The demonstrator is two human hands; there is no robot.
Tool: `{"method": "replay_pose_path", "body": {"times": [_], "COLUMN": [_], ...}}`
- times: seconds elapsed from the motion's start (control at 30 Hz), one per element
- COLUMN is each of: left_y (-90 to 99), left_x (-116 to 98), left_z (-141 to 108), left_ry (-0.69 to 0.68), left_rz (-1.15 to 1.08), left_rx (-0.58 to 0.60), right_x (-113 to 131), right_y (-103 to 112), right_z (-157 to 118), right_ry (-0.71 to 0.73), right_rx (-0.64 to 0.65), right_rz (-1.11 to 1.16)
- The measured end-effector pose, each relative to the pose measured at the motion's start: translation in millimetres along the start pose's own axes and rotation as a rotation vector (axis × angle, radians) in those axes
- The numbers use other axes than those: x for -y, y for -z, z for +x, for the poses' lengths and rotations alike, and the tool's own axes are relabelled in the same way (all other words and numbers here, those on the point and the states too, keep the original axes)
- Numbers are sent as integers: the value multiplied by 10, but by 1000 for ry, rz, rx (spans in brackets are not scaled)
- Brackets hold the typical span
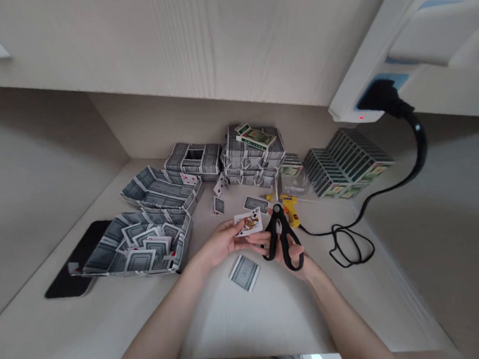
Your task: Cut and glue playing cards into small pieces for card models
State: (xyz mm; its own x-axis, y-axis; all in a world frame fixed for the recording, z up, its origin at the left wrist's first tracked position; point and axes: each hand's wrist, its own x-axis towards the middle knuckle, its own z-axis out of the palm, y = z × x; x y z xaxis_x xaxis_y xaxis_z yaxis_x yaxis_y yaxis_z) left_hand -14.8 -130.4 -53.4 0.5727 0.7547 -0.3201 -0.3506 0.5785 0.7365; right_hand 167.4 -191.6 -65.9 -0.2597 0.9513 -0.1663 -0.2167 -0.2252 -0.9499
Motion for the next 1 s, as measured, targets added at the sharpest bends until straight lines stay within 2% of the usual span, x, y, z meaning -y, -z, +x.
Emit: {"method": "replay_pose_path", "body": {"times": [0.1,0.3,0.57,0.83,1.0], "left_y": [14,-15,-86,-85,-119], "left_x": [18,96,165,189,211], "left_z": [-21,-22,-35,-36,-58], "left_ry": [97,200,223,243,220], "left_rz": [-115,-247,-257,-309,-269], "left_rx": [120,274,293,354,389], "right_x": [0,61,-12,-51,-101], "right_y": [5,-72,-143,-31,-2], "right_z": [3,4,64,77,78], "right_ry": [70,101,113,55,137], "right_rx": [33,158,217,341,450], "right_rz": [105,377,643,641,580]}}
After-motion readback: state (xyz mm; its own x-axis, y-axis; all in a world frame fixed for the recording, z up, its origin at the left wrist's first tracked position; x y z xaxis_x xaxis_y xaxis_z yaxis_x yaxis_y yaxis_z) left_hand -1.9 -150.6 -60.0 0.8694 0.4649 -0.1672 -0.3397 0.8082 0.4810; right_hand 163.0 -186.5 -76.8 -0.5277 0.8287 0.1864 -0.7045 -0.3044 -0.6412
